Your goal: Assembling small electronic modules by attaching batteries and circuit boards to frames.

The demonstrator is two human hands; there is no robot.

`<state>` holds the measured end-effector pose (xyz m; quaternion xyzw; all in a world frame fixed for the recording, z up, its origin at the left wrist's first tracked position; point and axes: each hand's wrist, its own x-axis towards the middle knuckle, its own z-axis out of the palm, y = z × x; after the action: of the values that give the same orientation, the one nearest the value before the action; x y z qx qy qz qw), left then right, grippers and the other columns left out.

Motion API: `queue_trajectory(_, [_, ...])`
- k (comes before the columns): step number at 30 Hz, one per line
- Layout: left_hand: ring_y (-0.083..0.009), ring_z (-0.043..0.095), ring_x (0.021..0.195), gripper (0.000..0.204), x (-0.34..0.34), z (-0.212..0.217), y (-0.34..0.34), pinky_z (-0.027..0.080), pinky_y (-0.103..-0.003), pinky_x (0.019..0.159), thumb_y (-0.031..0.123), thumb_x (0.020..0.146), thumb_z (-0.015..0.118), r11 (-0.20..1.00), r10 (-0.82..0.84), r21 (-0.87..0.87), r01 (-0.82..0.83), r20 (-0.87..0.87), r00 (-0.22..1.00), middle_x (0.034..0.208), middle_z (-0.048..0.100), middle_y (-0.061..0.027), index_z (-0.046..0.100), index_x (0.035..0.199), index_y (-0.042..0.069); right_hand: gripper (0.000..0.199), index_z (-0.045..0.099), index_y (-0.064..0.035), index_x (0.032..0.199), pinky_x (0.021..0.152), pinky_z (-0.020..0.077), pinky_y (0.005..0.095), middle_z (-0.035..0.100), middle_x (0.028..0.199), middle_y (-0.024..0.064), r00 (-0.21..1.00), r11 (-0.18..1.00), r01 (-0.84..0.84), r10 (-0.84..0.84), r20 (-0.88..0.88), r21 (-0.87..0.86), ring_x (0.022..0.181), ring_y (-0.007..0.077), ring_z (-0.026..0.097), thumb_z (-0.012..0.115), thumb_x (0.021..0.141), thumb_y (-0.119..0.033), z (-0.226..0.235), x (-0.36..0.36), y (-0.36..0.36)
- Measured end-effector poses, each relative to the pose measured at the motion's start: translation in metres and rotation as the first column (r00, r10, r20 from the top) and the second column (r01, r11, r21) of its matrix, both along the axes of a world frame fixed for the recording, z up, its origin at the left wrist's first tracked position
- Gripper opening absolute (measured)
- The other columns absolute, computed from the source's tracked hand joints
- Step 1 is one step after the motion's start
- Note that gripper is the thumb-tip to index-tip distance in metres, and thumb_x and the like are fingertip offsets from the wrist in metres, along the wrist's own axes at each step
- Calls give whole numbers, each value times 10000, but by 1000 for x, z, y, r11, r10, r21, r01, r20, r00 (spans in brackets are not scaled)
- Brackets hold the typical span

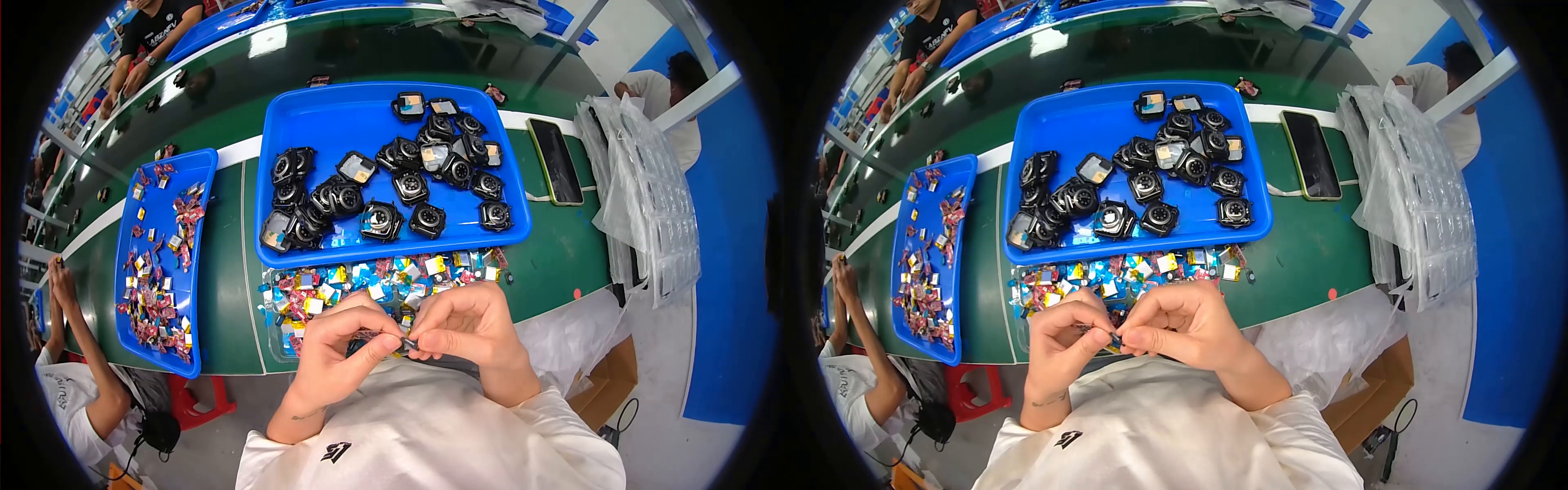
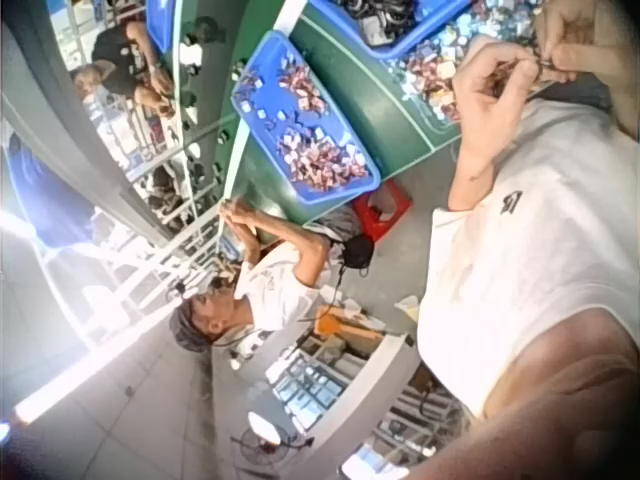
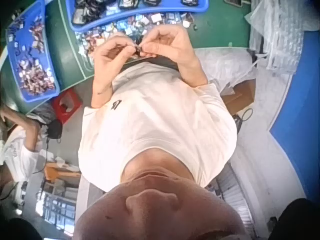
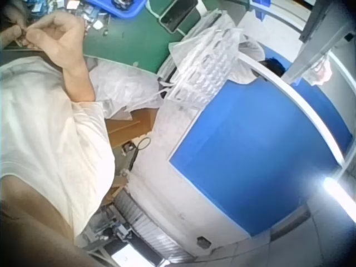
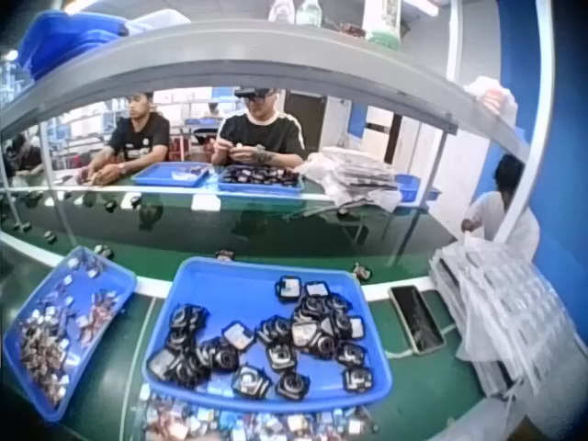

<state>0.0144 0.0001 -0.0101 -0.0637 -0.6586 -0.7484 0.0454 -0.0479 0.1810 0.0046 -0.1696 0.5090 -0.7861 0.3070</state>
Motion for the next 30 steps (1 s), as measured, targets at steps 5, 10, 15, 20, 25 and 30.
queue_trajectory(5, [-122,537,753,65,0,-3,-1,431,-237,660,19,821,655,1000,-18,9,17,53,998,821,591,-71,646,866,-27,57,638,79,808,530,515,237,649,746,174,998,1000,-15,15,54,-15,634,179,640,658,788,30,2,0,-1])
queue_trajectory(10, [-122,530,762,72,0,-1,1,425,-240,657,29,835,645,987,-91,136,85,43,995,826,585,-72,640,877,-30,63,641,59,840,544,513,232,659,757,141,994,995,-87,90,56,-41,656,153,642,646,821,0,-2,-3,2])
queue_trajectory(15, [-128,522,765,72,0,-6,-3,417,-246,667,38,844,636,926,-221,325,191,59,974,820,576,-68,633,875,-27,86,650,31,848,536,498,215,672,772,104,1000,1000,-16,16,-9,-3,647,102,628,662,841,-54,-1,-2,-1])
queue_trajectory(20, [-129,493,764,77,0,-7,-7,390,-263,692,53,845,633,919,-116,386,74,86,989,806,569,-60,611,839,-21,120,667,-32,809,583,434,274,596,719,58,326,790,533,137,-935,302,652,167,521,716,701,-11,3,-19,-6])
queue_trajectory(25, [-126,486,766,65,3,-7,-10,382,-260,690,40,843,628,933,-66,359,19,119,991,803,570,-55,606,835,-21,422,598,-90,1091,732,434,347,507,1080,82,390,753,462,302,-870,468,917,264,478,707,683,-108,3,-32,0])
queue_trajectory(30, [-127,496,759,49,5,-3,-7,395,-257,685,25,838,624,949,-40,314,-5,136,990,796,574,-56,605,828,-19,474,567,-82,1166,836,388,413,506,1224,91,254,628,655,340,-906,420,1028,286,485,692,744,-260,7,-49,0])
